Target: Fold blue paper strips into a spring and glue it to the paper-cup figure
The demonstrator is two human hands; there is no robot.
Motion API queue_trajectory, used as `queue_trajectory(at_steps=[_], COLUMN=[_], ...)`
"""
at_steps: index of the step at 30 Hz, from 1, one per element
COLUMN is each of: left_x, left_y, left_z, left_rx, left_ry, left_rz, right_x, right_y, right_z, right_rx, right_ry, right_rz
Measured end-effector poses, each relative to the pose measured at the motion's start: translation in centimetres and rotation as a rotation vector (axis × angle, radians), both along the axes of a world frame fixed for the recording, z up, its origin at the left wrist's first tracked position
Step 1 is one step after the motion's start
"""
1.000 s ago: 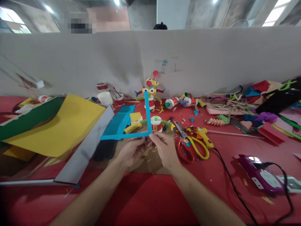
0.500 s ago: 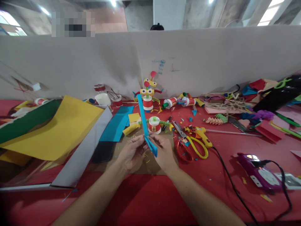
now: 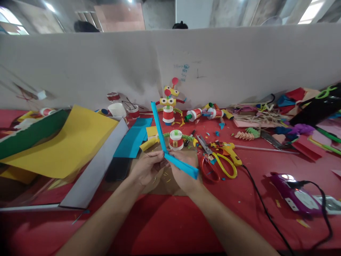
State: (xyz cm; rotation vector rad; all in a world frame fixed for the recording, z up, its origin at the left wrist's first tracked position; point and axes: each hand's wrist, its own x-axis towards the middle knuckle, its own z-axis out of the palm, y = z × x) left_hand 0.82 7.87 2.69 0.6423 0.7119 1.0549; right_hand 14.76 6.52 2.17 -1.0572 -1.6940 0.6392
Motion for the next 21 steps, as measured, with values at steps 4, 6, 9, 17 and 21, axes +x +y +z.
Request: queue_trajectory(at_steps=[4, 6, 9, 17, 21], left_x=[0.1, 0.4, 1.0, 1.2, 0.5], left_y=[0.0, -0.1, -0.4, -0.6, -0.2], left_z=[-0.2, -0.2, -0.2, -0.1, 0.1], left_rx=[0.011, 0.029, 0.056, -0.002, -0.016], left_ry=[-0.01, -0.009, 0.007, -0.053, -0.084], left_rz=[0.021, 0.059, 0.182, 0.185, 0.154], right_x=[0.2, 0.2, -0.1, -0.4, 0.0], right_y=[0.4, 0.5, 0.4, 0.2, 0.4], right_z=[-0.6, -0.6, -0.3, -0.2, -0.3], right_rx=[-0.007, -0.019, -0.053, -0.189, -0.258], right_ry=[0.006, 0.021, 0.048, 0.178, 0.148], right_rz=[0.025, 0.037, 0.074, 0.065, 0.006])
